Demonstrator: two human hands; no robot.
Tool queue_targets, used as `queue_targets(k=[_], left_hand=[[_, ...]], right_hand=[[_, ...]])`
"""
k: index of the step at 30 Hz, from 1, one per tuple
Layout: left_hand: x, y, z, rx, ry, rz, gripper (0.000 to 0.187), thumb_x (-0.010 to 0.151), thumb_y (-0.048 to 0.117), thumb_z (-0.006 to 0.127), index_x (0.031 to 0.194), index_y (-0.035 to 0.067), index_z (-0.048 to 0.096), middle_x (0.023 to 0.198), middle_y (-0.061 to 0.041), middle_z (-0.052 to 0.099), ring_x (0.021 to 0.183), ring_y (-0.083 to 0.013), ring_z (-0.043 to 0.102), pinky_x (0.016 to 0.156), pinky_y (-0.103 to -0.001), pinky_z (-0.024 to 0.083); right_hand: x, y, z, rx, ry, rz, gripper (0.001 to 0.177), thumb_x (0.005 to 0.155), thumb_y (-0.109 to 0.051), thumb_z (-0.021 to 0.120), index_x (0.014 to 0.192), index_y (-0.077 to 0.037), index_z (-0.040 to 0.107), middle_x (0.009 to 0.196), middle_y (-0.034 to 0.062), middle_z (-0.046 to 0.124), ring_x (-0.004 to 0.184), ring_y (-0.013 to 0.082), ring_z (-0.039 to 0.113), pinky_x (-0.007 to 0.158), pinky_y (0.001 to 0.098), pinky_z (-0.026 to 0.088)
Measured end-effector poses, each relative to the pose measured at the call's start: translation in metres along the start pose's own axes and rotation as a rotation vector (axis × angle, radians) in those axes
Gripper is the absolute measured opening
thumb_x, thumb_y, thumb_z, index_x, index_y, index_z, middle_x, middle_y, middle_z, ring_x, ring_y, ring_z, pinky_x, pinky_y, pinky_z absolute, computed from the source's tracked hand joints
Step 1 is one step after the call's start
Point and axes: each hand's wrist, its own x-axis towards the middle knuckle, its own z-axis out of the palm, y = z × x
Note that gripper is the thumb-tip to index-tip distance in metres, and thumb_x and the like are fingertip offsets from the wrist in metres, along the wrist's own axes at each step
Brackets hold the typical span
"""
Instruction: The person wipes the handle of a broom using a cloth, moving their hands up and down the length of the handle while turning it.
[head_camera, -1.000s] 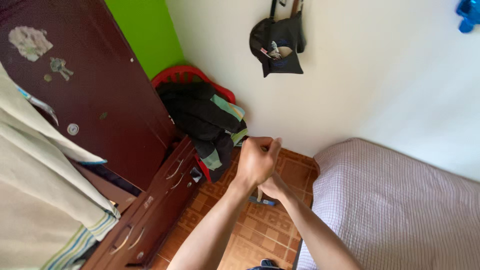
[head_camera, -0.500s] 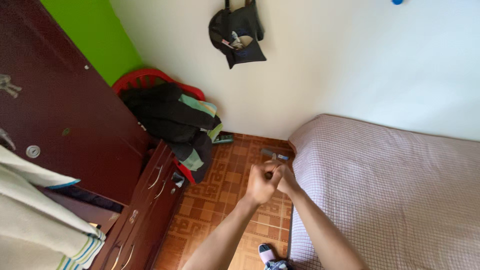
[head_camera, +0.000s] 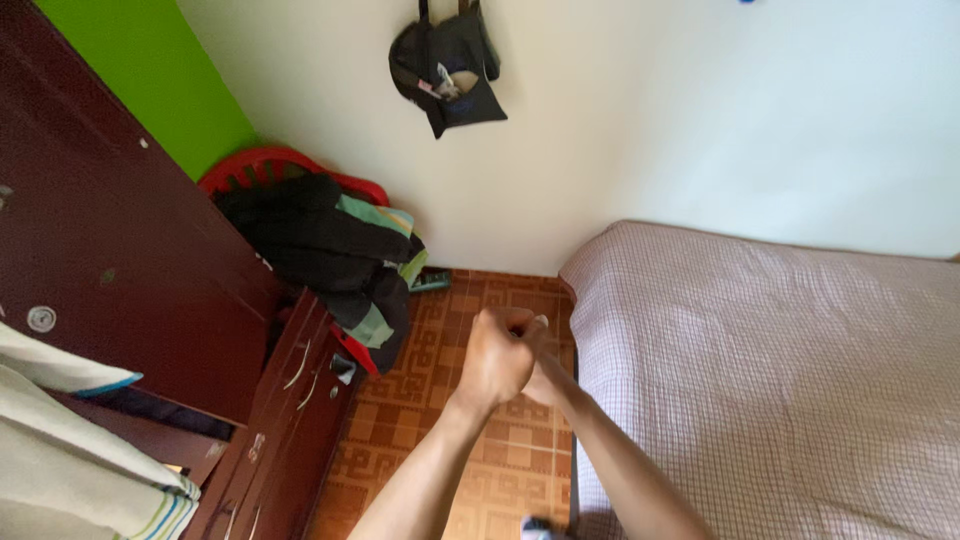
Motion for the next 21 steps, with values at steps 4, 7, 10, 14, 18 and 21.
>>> queue_targets(k=[4, 7, 10, 14, 18, 21], left_hand=[[0.013, 0.043, -0.008, 0.152, 0.026, -0.075, 0.037, 0.094, 0.017, 0.064, 0.061, -0.001, 0.064, 0.050, -0.012, 0.060, 0.040, -0.0195, 0.049, 0.043, -0.038, 0.040], [0.017, 0.063, 0.001, 0.132, 0.074, 0.000, 0.038, 0.094, 0.020, 0.067, 0.064, -0.003, 0.063, 0.049, -0.013, 0.056, 0.040, -0.0203, 0.046, 0.044, -0.037, 0.038], [0.021, 0.067, 0.014, 0.076, 0.077, 0.127, 0.032, 0.093, 0.019, 0.068, 0.068, 0.000, 0.067, 0.052, -0.010, 0.060, 0.042, -0.0172, 0.049, 0.044, -0.034, 0.040], [0.029, 0.046, 0.040, 0.060, 0.055, 0.114, 0.029, 0.092, 0.014, 0.065, 0.067, 0.001, 0.070, 0.053, -0.009, 0.064, 0.039, -0.0162, 0.051, 0.039, -0.031, 0.039], [0.032, 0.002, 0.074, 0.172, -0.033, 0.083, 0.038, 0.100, 0.015, 0.062, 0.067, -0.001, 0.068, 0.054, -0.013, 0.063, 0.039, -0.0177, 0.048, 0.036, -0.031, 0.035], [0.027, -0.034, 0.094, 0.037, -0.008, 0.173, 0.018, 0.096, 0.010, 0.059, 0.090, 0.001, 0.073, 0.065, -0.009, 0.069, 0.043, -0.0118, 0.058, 0.039, -0.028, 0.046]], right_hand=[[-0.007, -0.032, 0.001, -0.352, -0.028, -0.005, 0.013, 0.091, -0.012, 0.071, 0.088, -0.001, 0.063, 0.076, 0.0070, 0.066, 0.066, 0.0143, 0.064, 0.054, 0.0326, 0.055], [-0.007, -0.039, -0.006, -0.287, -0.005, -0.064, 0.014, 0.096, -0.011, 0.067, 0.091, 0.000, 0.060, 0.081, 0.0058, 0.063, 0.073, 0.0142, 0.061, 0.058, 0.0313, 0.051], [0.002, -0.046, -0.022, -0.178, 0.018, -0.120, 0.026, 0.101, -0.012, 0.063, 0.078, -0.003, 0.055, 0.072, 0.0031, 0.054, 0.065, 0.0130, 0.054, 0.051, 0.0305, 0.046], [0.014, -0.017, -0.056, -0.117, 0.079, -0.221, 0.034, 0.099, -0.015, 0.060, 0.068, -0.010, 0.050, 0.062, -0.0010, 0.052, 0.055, 0.0103, 0.053, 0.045, 0.0286, 0.046], [0.021, 0.059, -0.115, -0.041, 0.118, 0.020, 0.049, 0.108, -0.025, 0.044, 0.061, -0.013, 0.049, 0.058, -0.0032, 0.050, 0.050, 0.0075, 0.045, 0.042, 0.0240, 0.040], [0.014, 0.096, -0.142, -0.509, 0.103, 0.130, 0.033, 0.093, -0.018, 0.060, 0.062, -0.013, 0.052, 0.057, -0.0021, 0.051, 0.048, 0.0089, 0.047, 0.040, 0.0254, 0.038]])
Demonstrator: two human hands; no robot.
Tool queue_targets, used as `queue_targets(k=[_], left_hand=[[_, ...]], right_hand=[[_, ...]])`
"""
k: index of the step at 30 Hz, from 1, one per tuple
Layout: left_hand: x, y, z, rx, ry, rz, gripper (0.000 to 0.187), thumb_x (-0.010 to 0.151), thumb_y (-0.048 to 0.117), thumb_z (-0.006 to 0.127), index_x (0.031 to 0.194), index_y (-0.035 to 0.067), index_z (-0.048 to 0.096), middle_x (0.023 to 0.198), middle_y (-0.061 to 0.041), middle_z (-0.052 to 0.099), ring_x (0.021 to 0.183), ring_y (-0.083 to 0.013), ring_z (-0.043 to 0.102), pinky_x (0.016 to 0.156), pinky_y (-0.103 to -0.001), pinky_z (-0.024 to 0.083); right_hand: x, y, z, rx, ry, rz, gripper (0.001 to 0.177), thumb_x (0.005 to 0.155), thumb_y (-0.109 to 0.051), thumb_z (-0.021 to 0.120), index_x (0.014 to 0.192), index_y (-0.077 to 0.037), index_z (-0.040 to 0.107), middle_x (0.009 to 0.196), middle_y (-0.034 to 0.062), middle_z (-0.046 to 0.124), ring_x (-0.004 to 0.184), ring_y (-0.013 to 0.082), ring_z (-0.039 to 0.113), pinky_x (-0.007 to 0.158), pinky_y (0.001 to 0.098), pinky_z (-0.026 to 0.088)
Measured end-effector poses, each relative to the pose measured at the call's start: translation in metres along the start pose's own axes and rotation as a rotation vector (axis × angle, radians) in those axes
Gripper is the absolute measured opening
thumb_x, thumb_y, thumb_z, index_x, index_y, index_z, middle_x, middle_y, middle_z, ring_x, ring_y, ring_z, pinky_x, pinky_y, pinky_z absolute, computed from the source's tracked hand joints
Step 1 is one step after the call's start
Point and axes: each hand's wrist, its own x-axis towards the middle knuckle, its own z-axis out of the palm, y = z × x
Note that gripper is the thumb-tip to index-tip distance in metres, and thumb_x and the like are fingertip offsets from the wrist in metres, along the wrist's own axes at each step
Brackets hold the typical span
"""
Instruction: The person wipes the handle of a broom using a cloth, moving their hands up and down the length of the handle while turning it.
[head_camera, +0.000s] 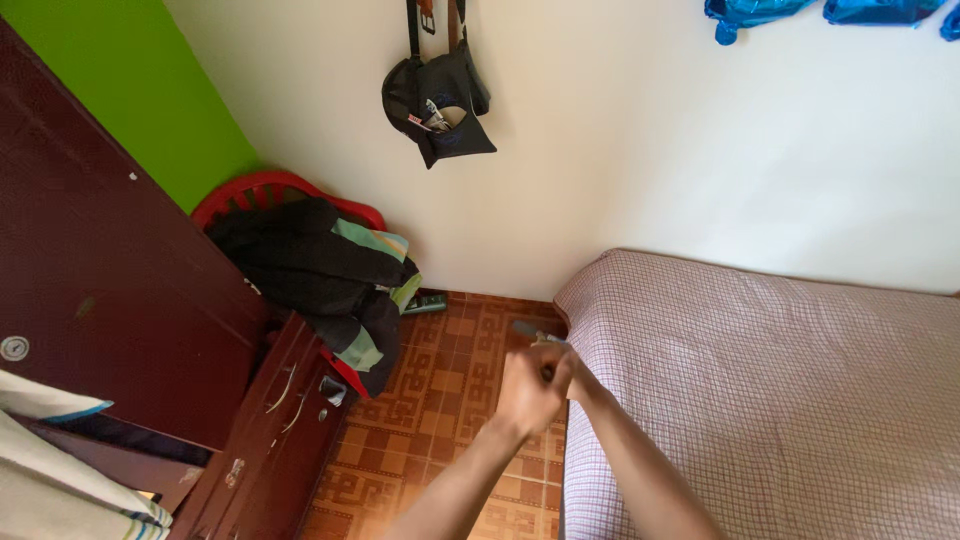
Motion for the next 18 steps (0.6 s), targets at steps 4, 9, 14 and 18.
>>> queue_targets(k=[4, 9, 14, 18], left_hand=[[-0.005, -0.032, 0.020, 0.082, -0.077, -0.134, 0.022, 0.099, 0.017, 0.059, 0.087, 0.001, 0.069, 0.064, -0.009, 0.065, 0.043, -0.0116, 0.057, 0.038, -0.030, 0.046], [0.000, -0.056, 0.032, -0.066, 0.026, -0.520, 0.028, 0.098, 0.020, 0.052, 0.077, 0.007, 0.066, 0.055, -0.005, 0.060, 0.038, -0.0132, 0.049, 0.036, -0.035, 0.040], [0.004, -0.075, 0.023, -0.300, 0.214, -0.464, 0.050, 0.101, 0.025, 0.057, 0.053, 0.012, 0.049, 0.046, -0.001, 0.045, 0.039, -0.0116, 0.032, 0.040, -0.032, 0.030], [0.012, -0.075, 0.006, -0.315, 0.162, -0.430, 0.052, 0.098, 0.021, 0.054, 0.048, 0.013, 0.047, 0.042, -0.001, 0.043, 0.036, -0.0133, 0.029, 0.040, -0.035, 0.025]], right_hand=[[-0.006, 0.029, 0.003, 0.303, -0.096, -0.289, 0.030, 0.096, -0.023, 0.059, 0.068, -0.014, 0.052, 0.061, -0.0030, 0.051, 0.051, 0.0077, 0.046, 0.040, 0.0237, 0.043], [-0.005, 0.035, 0.006, 0.048, 0.008, -0.592, 0.025, 0.110, -0.017, 0.058, 0.086, -0.012, 0.061, 0.086, 0.0012, 0.061, 0.081, 0.0133, 0.058, 0.082, 0.0292, 0.053], [-0.004, -0.009, 0.006, 0.218, -0.236, -0.266, 0.028, 0.104, -0.020, 0.051, 0.081, -0.007, 0.058, 0.080, 0.0069, 0.056, 0.072, 0.0150, 0.055, 0.066, 0.0266, 0.058], [-0.023, -0.048, -0.006, -0.087, -0.168, -0.101, 0.006, 0.096, -0.011, 0.056, 0.098, -0.006, 0.057, 0.103, 0.0086, 0.059, 0.102, 0.0181, 0.062, 0.093, 0.0350, 0.060]])
